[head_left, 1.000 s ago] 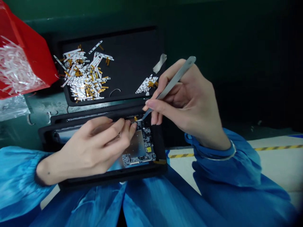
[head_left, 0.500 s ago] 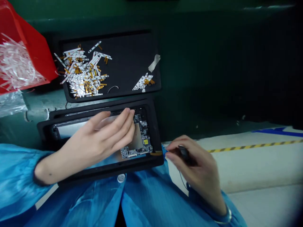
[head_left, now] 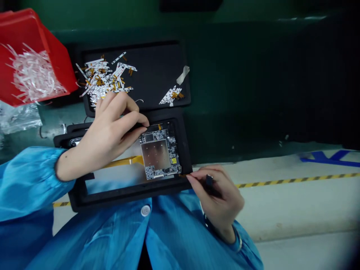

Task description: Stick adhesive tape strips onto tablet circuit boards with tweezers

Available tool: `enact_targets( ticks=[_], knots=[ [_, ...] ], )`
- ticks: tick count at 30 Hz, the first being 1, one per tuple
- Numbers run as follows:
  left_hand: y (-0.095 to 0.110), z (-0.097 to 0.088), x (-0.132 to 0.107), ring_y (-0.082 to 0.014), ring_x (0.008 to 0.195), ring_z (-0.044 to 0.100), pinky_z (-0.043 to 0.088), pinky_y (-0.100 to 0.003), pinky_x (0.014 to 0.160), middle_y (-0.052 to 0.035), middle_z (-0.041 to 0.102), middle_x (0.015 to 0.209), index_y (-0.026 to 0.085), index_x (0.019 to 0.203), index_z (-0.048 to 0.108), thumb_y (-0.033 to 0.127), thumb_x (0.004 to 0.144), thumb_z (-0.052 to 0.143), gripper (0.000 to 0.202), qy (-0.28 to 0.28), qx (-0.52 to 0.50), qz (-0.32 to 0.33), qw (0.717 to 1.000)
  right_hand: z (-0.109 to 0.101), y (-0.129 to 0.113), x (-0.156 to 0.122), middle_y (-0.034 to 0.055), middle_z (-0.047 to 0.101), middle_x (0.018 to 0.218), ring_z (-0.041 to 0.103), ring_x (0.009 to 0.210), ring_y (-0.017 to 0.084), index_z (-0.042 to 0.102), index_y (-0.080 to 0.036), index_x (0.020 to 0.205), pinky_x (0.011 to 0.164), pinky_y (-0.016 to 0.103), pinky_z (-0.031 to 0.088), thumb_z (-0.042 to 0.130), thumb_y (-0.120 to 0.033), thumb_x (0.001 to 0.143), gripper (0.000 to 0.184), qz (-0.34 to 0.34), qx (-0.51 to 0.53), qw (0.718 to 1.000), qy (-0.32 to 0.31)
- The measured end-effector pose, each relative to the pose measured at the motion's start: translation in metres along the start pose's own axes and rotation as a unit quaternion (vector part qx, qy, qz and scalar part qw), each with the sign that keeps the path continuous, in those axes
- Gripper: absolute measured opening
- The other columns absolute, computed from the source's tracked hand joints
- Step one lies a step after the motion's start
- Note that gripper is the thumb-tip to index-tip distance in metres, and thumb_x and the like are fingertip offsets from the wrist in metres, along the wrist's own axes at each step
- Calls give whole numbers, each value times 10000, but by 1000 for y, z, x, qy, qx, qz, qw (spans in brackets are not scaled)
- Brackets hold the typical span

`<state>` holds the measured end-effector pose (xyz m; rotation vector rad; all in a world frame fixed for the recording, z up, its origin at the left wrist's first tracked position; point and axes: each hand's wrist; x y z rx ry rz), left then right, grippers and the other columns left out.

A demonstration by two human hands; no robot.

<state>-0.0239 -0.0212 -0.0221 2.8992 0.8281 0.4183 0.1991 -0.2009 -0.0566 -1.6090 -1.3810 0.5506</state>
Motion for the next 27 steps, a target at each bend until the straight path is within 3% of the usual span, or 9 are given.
enact_targets(
  ticks=[5,9,13,16,19,23,27],
  knots=[
    [1,7,4,-249,936,555,490,-400,769,-91,560,975,111,1024,628,226,1077,460,211,-27,33,15,999,4,-1,1,-21,640,789,587,591,84,678,-191,868,478,194,486,746,-39,847,168,-19,17,1000,-11],
    [9,8,2,-316,989,584,511,-455,776,-126,541,1009,59,1001,604,198,1072,418,243,-23,105,32,994,5,2,3,-4,688,749,600,581,87,708,-162,884,517,209,521,729,-68,901,97,-176,-37,984,-14],
    [30,3,4,-300,942,585,472,-437,774,-130,546,1008,73,986,572,203,1063,416,217,-24,63,64,996,1,3,8,23,721,711,615,579,97,746,-100,909,514,236,515,711,-90,944,51,-303,-128,943,-52],
    [47,6,6,-221,818,534,405,-361,705,-83,560,943,146,945,529,243,1041,479,145,-42,-46,108,992,-3,0,12,45,737,719,650,620,119,752,-70,931,550,257,539,712,-87,947,47,-327,-151,929,-81],
    [56,14,7,-204,772,505,375,-346,666,-60,550,905,174,910,510,231,982,553,102,-80,-123,118,982,-6,-3,13,56,734,708,654,610,125,744,-67,900,535,261,523,726,-80,934,39,-327,-162,926,-93],
    [57,23,10,-219,775,481,335,-355,669,-47,514,851,189,850,499,208,944,540,104,-79,-154,101,980,-9,-6,13,64,737,706,669,622,129,732,-64,873,547,258,529,734,-71,925,53,-327,-172,923,-105],
    [53,21,12,-191,733,452,311,-341,676,-24,481,819,197,815,479,161,977,487,166,-78,-178,81,978,-9,-9,15,62,744,721,675,633,143,736,-59,888,558,275,549,734,-59,912,24,-347,-191,911,-117]
  ],
)
Point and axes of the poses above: each hand's wrist, its own x-axis towards the middle knuckle, its own z-axis out of the palm, y = z × x
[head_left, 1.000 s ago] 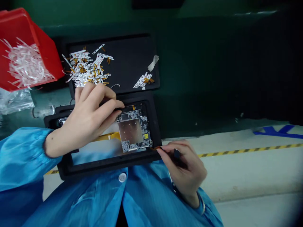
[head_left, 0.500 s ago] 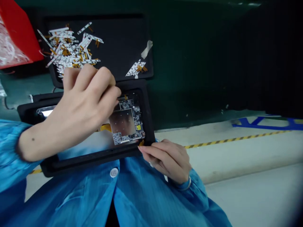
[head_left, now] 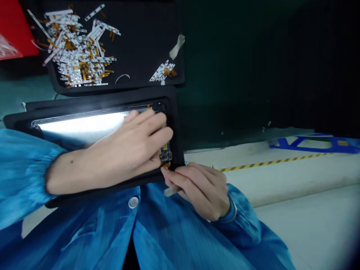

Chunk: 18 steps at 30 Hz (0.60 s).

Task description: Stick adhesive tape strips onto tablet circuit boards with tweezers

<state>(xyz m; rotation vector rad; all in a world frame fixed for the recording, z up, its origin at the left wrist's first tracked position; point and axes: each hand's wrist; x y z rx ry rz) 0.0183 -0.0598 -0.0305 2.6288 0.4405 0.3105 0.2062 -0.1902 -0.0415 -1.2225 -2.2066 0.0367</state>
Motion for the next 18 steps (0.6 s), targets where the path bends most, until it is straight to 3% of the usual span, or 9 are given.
enact_targets(
  ticks=[6,18],
  knots=[
    [-4,-15,-13,-174,808,479,300,-332,735,-27,508,909,191,888,482,216,1051,432,172,19,-21,-20,999,-4,4,7,50,744,722,675,633,135,755,-78,851,545,259,557,713,-57,915,80,-23,-7,999,-26],
    [-8,-29,-35,-175,814,478,301,-355,730,-41,488,930,180,939,481,171,1043,481,104,8,-6,-43,999,-6,3,9,45,750,723,680,640,124,763,-94,839,556,236,583,740,-63,909,80,-17,-5,999,-45]
  ],
)
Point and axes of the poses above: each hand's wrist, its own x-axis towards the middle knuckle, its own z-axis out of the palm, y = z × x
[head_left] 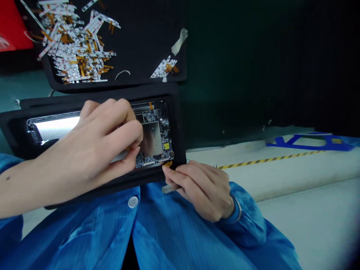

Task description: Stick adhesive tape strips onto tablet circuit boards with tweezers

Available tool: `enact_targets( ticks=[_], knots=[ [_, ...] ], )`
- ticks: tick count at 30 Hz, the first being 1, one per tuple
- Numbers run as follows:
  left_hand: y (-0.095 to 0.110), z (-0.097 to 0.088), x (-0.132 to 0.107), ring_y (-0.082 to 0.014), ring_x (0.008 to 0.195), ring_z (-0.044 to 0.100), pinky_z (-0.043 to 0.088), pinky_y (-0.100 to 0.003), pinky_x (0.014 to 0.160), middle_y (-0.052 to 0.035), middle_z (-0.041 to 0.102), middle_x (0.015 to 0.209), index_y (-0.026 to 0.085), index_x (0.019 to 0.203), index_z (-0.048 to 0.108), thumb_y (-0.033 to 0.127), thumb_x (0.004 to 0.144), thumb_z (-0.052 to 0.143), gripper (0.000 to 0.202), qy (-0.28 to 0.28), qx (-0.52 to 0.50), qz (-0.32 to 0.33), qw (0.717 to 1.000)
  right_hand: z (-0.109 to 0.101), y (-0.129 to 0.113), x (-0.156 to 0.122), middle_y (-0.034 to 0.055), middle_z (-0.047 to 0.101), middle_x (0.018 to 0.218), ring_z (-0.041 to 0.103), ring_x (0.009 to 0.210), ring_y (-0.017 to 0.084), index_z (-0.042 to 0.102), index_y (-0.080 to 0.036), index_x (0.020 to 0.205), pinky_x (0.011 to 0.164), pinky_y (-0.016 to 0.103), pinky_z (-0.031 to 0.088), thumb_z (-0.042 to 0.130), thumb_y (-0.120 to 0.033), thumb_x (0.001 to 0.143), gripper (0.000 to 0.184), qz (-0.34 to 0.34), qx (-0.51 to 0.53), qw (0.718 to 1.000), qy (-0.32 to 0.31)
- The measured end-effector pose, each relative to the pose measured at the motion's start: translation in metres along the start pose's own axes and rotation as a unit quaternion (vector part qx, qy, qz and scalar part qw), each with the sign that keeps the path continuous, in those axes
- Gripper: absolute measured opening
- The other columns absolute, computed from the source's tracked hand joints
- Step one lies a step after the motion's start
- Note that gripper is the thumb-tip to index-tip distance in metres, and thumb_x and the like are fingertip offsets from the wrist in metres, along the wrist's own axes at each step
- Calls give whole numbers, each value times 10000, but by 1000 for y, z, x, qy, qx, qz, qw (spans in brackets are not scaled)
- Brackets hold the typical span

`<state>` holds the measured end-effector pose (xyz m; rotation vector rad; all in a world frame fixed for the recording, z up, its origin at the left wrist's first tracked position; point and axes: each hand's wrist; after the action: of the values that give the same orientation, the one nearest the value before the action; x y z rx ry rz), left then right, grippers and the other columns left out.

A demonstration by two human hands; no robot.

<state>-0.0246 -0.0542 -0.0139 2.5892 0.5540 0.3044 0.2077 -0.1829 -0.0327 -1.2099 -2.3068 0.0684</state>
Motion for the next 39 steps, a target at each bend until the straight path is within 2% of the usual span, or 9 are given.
enact_targets(
  ticks=[4,8,12,16,20,25,31,35,39],
  knots=[
    [-1,1,-3,-181,821,487,312,-359,724,-46,495,931,175,952,494,172,1044,475,94,-1,6,-2,1000,1,-1,2,66,741,699,676,621,134,749,-54,837,545,250,568,760,-46,886,50,8,16,1000,12],
    [0,4,-3,-188,832,523,372,-371,723,-51,530,947,187,965,506,206,1067,443,121,4,-14,14,1000,-1,-3,6,61,738,700,662,605,126,742,-69,833,535,248,559,703,-51,933,109,29,12,999,-19],
    [-1,8,-5,-230,960,606,456,-394,807,-74,599,1062,197,1032,557,236,1069,444,125,0,-41,24,999,-4,-4,9,56,729,708,655,605,128,740,-76,865,527,249,551,661,-40,952,123,27,-2,998,-48],
    [-2,13,-5,-241,1044,631,502,-391,868,-76,626,1113,205,1094,581,234,1062,468,121,3,-58,31,998,-4,-4,11,67,721,712,656,598,144,737,-61,867,514,269,552,683,-46,934,88,21,-5,998,-61],
    [-2,17,-4,-249,1058,634,507,-399,897,-79,633,1126,200,1110,596,240,1063,466,145,4,-72,30,997,-6,-4,14,63,717,725,664,617,150,746,-69,890,509,257,558,673,-55,941,91,13,-21,997,-72],
    [-4,18,-5,-218,1047,638,525,-348,904,-65,632,1144,208,1145,608,231,1062,463,169,-7,-104,28,994,-7,-3,17,64,719,734,651,617,142,738,-70,907,489,241,539,605,-23,957,150,14,-16,995,-94],
    [-6,14,-3,-216,1020,659,546,-347,855,-69,652,1159,211,1142,649,231,1056,444,223,-32,-97,30,994,-7,4,14,64,746,832,689,688,138,725,-107,950,559,244,567,545,-111,1028,197,65,59,990,-111],
    [-4,15,1,-241,1005,668,540,-376,832,-80,674,1141,218,1123,669,223,1048,434,247,-28,-77,40,996,-4,10,13,49,734,859,694,730,129,697,-141,937,597,229,565,581,-90,1007,145,99,98,987,-85],
    [-3,21,0,-227,1031,652,506,-376,833,-74,669,1115,252,1179,641,223,1081,366,293,-19,-86,88,992,2,14,7,22,678,818,640,682,111,637,-171,922,542,212,510,651,-173,1004,83,114,79,989,-44]
  ],
)
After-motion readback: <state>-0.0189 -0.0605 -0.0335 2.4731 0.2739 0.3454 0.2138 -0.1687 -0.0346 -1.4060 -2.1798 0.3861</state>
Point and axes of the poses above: each hand's wrist, its own x-axis towards the middle knuckle, its own z-axis out of the palm, y = z × x
